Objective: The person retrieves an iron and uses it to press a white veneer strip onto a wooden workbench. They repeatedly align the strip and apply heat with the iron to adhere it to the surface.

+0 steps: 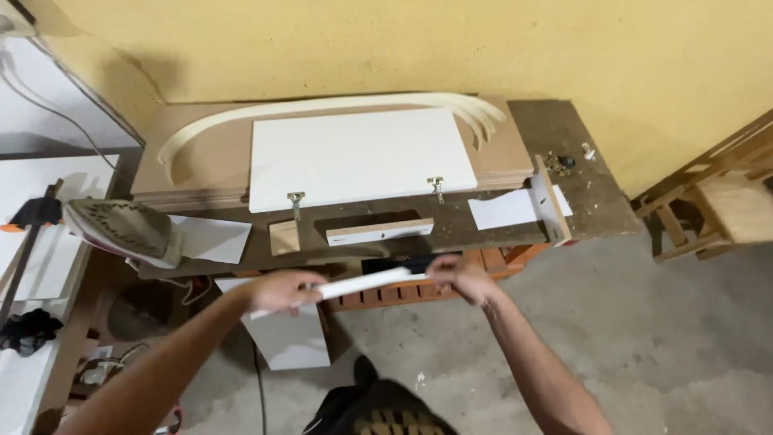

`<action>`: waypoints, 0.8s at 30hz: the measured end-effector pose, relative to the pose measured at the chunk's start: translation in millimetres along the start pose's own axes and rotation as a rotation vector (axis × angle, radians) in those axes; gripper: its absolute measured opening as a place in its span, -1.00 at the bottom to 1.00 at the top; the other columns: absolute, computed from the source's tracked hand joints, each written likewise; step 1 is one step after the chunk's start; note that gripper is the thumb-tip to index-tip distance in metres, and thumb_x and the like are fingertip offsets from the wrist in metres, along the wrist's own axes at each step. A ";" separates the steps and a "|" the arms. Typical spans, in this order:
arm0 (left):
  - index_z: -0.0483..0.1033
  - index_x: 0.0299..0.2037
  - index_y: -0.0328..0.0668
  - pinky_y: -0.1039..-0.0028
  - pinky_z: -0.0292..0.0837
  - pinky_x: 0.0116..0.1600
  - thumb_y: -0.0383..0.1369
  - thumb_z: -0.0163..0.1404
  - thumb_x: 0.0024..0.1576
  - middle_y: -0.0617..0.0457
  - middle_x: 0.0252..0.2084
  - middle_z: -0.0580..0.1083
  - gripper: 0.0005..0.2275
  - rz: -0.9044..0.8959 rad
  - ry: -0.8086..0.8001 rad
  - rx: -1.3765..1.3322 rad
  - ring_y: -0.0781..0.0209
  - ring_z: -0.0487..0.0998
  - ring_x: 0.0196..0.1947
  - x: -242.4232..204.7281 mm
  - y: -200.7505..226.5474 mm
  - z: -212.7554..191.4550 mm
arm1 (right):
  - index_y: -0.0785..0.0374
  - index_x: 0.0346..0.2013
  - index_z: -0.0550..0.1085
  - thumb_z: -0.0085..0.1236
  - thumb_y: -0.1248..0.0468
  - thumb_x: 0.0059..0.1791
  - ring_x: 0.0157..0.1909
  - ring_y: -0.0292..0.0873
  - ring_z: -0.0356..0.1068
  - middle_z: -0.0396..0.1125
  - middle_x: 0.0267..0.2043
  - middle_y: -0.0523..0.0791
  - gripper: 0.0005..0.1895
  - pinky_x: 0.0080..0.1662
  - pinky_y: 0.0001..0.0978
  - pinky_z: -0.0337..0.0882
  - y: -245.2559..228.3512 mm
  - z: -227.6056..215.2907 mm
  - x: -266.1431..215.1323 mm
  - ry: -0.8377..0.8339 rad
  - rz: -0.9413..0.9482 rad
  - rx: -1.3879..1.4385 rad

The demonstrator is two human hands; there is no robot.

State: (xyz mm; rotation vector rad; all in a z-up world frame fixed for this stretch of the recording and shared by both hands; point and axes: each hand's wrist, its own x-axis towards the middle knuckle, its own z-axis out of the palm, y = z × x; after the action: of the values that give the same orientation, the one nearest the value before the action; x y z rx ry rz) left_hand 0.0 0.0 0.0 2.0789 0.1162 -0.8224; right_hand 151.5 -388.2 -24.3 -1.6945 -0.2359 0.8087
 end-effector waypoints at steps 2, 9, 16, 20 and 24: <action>0.42 0.33 -0.01 0.55 0.56 -0.44 -0.05 0.06 0.19 -0.14 -0.29 0.60 -0.49 -0.025 -0.037 -0.003 0.20 0.69 -0.42 3.0 28.0 -14.9 | 0.41 -0.20 0.57 0.40 0.28 -0.10 -0.41 -0.11 0.48 0.43 -0.42 0.07 -0.72 -0.30 -0.36 0.49 -8.4 1.8 12.3 0.015 0.036 0.071; 0.48 0.27 -0.02 0.37 0.64 -0.23 -0.04 0.04 0.20 -0.35 0.02 0.55 -0.53 0.046 -0.175 0.173 -0.02 0.65 -0.20 37.1 73.8 -57.1 | 0.12 0.41 0.28 0.11 0.11 0.07 0.48 0.27 0.01 0.15 0.42 0.23 -0.39 0.41 0.13 0.04 -41.1 43.1 33.3 -0.339 -0.166 -0.054; 0.41 0.32 -0.10 0.35 0.64 -0.14 -0.05 0.04 0.20 -0.33 0.03 0.56 -0.48 -0.079 -0.147 0.068 0.01 0.68 -0.25 44.2 74.0 -69.7 | 0.43 -0.11 0.55 0.21 0.37 0.01 -0.35 -0.05 0.52 0.44 -0.39 0.06 -0.80 -0.29 -0.32 0.58 14.9 9.1 90.1 -0.347 0.173 0.218; 0.39 0.35 -0.04 0.34 0.63 -0.06 -0.03 0.01 0.22 -0.24 0.01 0.59 -0.48 -0.212 -0.096 0.130 0.02 0.70 -0.17 49.9 73.7 -81.7 | 0.45 -0.23 0.63 0.37 0.35 -0.10 -0.52 -0.15 0.42 0.43 -0.49 0.08 -0.79 -0.45 -0.38 0.48 -45.7 -17.5 91.0 -0.071 0.077 -0.092; 0.39 0.37 0.05 0.35 0.63 -0.06 0.02 -0.02 0.23 -0.22 -0.05 0.62 -0.48 -0.300 -0.004 0.120 0.04 0.71 -0.19 59.1 68.5 -91.1 | 0.36 -0.10 0.63 0.37 0.30 -0.06 -0.46 -0.11 0.52 0.49 -0.42 0.09 -0.72 -0.33 -0.29 0.59 -56.3 -38.5 96.5 0.143 0.090 -0.045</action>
State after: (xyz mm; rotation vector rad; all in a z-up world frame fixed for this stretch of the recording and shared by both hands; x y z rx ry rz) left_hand 117.6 14.7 49.3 2.2032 0.3932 -1.0348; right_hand 261.4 -348.3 -6.8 -1.8078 -0.0805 0.7484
